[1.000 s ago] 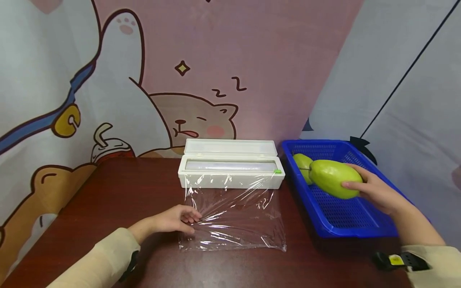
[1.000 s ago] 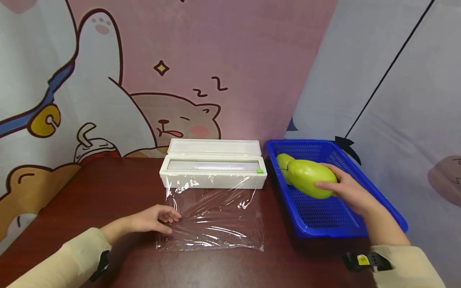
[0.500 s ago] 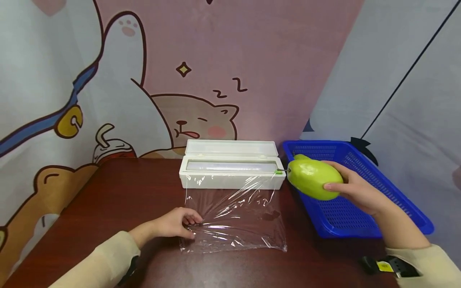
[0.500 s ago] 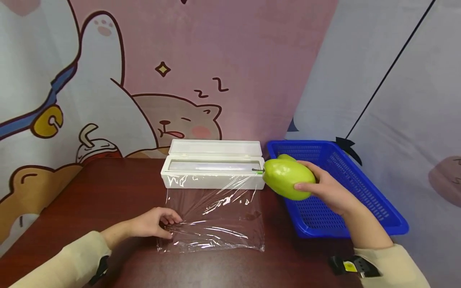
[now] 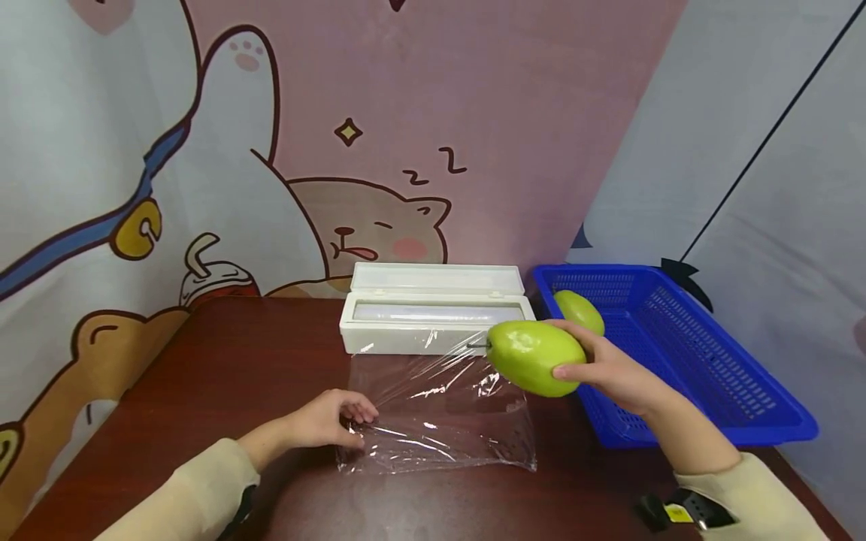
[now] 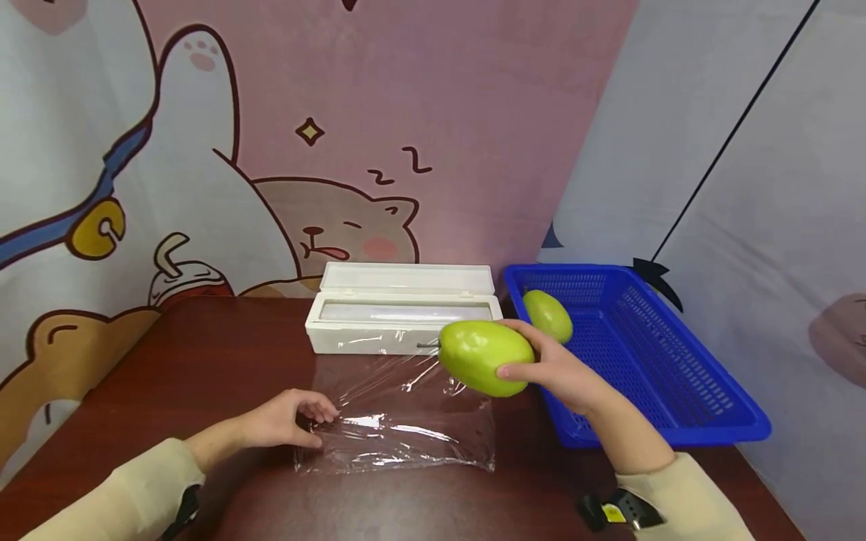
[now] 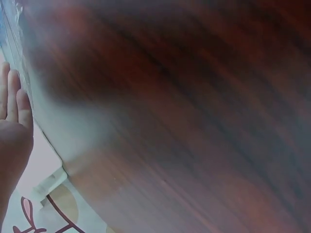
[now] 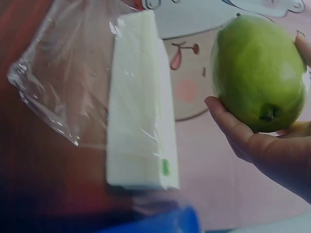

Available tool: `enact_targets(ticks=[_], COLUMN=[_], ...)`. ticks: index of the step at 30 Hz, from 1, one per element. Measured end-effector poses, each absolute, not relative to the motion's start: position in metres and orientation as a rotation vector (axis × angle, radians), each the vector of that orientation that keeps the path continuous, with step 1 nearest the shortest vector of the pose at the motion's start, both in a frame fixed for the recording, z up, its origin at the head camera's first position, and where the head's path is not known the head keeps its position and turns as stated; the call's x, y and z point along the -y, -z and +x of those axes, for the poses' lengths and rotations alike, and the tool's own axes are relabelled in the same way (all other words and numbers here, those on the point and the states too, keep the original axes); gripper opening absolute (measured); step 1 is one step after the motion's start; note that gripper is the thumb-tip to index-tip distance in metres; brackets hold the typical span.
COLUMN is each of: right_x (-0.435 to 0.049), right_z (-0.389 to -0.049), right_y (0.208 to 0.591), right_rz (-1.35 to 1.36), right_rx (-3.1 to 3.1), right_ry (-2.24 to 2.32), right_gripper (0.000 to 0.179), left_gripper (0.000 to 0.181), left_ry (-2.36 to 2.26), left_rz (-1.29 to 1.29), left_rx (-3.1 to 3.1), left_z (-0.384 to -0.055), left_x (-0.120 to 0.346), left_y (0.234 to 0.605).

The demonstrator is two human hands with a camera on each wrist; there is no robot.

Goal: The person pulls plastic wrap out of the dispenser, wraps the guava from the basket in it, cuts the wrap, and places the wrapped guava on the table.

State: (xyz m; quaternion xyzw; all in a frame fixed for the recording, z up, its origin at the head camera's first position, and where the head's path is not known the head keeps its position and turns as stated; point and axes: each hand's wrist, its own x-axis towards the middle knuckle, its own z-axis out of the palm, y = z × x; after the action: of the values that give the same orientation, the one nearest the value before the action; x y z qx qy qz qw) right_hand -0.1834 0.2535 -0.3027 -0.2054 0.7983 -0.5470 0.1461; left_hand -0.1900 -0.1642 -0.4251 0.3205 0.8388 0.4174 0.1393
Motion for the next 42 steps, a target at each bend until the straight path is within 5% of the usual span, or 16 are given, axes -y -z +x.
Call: enact_targets(ticks=[7, 42], right_x=[-0.235, -0.160], right_z=[-0.186, -0.211], right_y=[0.315, 0.400], right_rz=[-0.573, -0.629], right_rx=[-2.247, -2.201], right_ry=[1.558, 1.517], right_gripper=[0.071, 0.077], left_gripper=[0.035, 0.035], left_ry=[-1.231, -1.059], left_rz=[0.959, 0.993], left_rx=[-2.492, -2.365], left_z=[-0.190, -0.182], left_x=[0.166, 0.156], left_y=[0.427, 0.425])
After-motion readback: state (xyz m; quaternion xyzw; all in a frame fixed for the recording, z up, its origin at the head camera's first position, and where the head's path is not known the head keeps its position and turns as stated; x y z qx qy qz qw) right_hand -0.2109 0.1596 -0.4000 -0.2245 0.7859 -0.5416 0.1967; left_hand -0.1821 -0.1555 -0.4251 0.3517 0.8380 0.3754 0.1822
